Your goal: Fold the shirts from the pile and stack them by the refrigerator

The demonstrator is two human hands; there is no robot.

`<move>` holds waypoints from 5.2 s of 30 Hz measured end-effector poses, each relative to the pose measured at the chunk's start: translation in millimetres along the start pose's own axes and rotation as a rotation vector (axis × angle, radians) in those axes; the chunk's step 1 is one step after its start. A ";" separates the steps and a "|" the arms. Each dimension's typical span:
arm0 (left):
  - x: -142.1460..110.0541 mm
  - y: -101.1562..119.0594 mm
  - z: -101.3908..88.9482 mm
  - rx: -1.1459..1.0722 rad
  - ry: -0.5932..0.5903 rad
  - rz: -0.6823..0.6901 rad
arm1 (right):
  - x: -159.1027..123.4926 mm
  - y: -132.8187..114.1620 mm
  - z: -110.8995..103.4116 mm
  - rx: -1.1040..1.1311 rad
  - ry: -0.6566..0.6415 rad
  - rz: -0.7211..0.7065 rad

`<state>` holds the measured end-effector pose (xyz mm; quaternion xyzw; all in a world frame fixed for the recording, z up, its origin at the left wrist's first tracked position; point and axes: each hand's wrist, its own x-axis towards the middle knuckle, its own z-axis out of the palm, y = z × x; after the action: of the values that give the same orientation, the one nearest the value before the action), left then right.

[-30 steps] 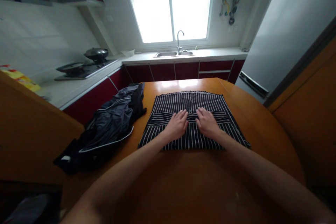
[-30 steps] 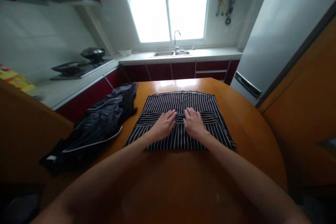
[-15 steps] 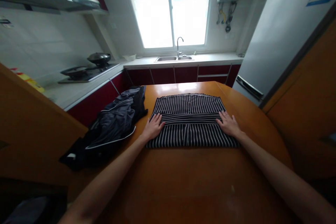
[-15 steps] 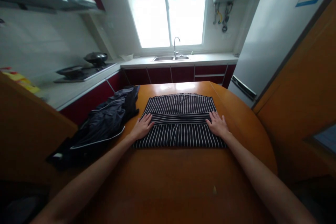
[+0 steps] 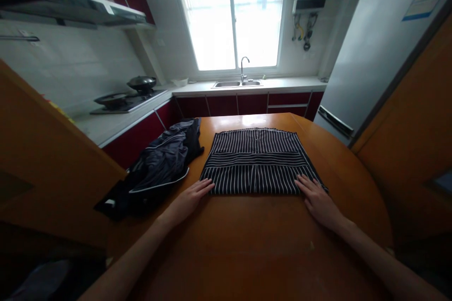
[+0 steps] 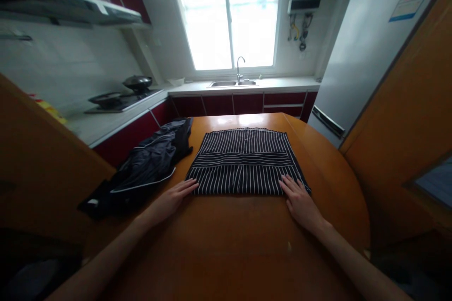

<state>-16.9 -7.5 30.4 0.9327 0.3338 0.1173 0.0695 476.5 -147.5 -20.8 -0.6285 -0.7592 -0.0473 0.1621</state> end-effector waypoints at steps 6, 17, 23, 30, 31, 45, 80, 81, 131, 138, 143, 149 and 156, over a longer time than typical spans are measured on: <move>8.3 -5.9 2.6 0.002 0.035 -0.011 | 8.7 16.2 -6.4 -0.140 -0.015 -0.051; -41.7 25.8 3.1 0.016 0.022 -0.030 | -35.3 10.2 -19.3 -0.086 0.011 -0.068; -105.9 64.1 -11.3 -0.149 -0.080 -0.086 | -98.7 -3.3 -42.8 0.084 -0.124 -0.026; -20.8 34.7 -49.3 -0.296 0.056 -0.211 | -0.5 32.0 -72.3 0.457 -0.033 0.164; 1.5 23.4 -47.7 -0.297 0.100 -0.239 | 23.2 41.0 -69.2 0.513 -0.031 0.209; 51.0 -46.7 -5.2 -0.468 -0.043 -0.335 | 84.7 91.3 -23.0 0.710 -0.279 0.223; 64.6 91.4 4.1 -0.057 0.071 -0.100 | 69.4 -9.0 -43.9 0.127 0.105 0.195; 66.3 114.2 14.1 -0.037 0.063 -0.058 | 63.6 -39.0 -37.5 0.142 0.095 0.117; -110.3 77.7 7.0 -0.394 0.330 -0.715 | -108.1 29.3 -28.1 0.330 0.305 0.641; -123.9 70.0 12.5 -0.289 0.296 -0.694 | -117.3 31.9 -25.6 0.143 0.281 0.652; -122.6 59.5 -8.4 -0.281 0.279 -0.656 | -102.9 35.0 -39.4 0.153 0.310 0.619; 1.2 103.1 -15.8 -0.103 0.244 -0.278 | 12.8 -44.5 -48.5 0.223 0.249 0.261; 116.6 139.3 62.4 0.107 -0.010 -0.121 | 105.6 -118.0 13.7 0.102 -0.240 0.042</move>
<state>171.5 -43.1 19.3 0.9137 0.3952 0.0904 0.0279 342.9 -68.7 14.1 -0.6365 -0.7611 0.0703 0.1031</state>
